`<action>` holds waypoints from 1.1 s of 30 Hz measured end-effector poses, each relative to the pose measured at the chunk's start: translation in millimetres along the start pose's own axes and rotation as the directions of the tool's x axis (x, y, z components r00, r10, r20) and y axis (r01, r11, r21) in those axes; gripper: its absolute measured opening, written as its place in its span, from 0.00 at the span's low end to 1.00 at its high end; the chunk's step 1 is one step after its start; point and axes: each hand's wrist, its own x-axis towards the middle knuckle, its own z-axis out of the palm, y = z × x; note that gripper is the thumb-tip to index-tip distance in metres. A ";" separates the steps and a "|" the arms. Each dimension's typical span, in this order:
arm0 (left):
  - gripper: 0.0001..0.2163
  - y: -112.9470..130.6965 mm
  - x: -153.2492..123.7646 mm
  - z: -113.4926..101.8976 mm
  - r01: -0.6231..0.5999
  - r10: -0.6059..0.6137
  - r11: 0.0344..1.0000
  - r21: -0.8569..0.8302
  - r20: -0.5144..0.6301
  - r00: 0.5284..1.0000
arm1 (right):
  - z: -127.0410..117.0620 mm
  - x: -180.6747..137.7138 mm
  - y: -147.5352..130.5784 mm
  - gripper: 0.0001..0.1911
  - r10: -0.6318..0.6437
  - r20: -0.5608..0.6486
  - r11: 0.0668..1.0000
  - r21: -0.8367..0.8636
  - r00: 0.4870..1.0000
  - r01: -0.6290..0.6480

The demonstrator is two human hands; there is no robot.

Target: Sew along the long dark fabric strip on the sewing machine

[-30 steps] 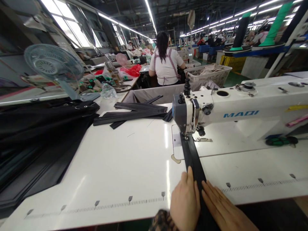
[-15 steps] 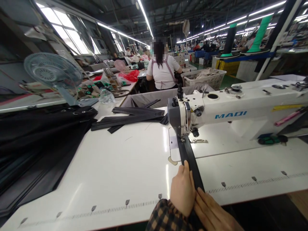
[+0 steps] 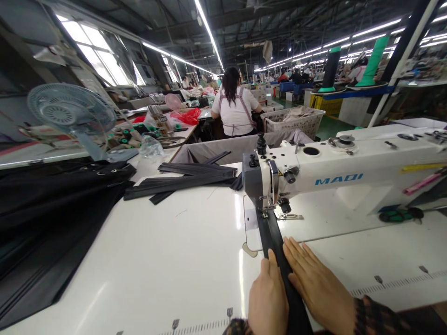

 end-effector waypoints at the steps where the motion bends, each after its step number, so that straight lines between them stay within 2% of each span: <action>1: 0.23 -0.1 -0.3 0.3 0.003 -0.003 1.000 -0.014 0.003 1.000 | -1.2 0.6 0.1 0.27 -0.016 0.007 1.000 0.010 1.000 0.016; 4: 0.24 -1.2 -0.9 1.5 -0.001 0.001 0.999 -0.052 -0.004 1.000 | -8.2 3.9 2.6 0.27 -0.083 0.036 0.995 0.049 0.996 0.082; 9: 0.25 -2.3 0.8 -2.0 -0.073 0.074 0.994 -0.077 0.003 0.997 | -17.8 8.7 4.0 0.29 -0.149 0.054 0.982 0.121 0.987 0.142; 16: 0.25 0.9 2.8 -12.3 -0.090 0.085 0.995 0.049 0.097 0.992 | -18.5 -2.8 -1.7 0.27 -0.218 0.046 0.967 0.148 0.975 0.209; 28: 0.26 -2.7 24.8 -9.3 -0.178 0.179 0.979 0.095 -0.007 0.984 | -24.5 10.9 4.2 0.25 -0.180 0.069 0.974 0.148 0.981 0.169; 33: 0.25 -5.9 40.9 -12.2 -0.211 0.214 0.976 0.053 -0.050 0.976 | -22.6 24.3 11.5 0.25 -0.172 0.046 0.959 0.236 0.984 0.157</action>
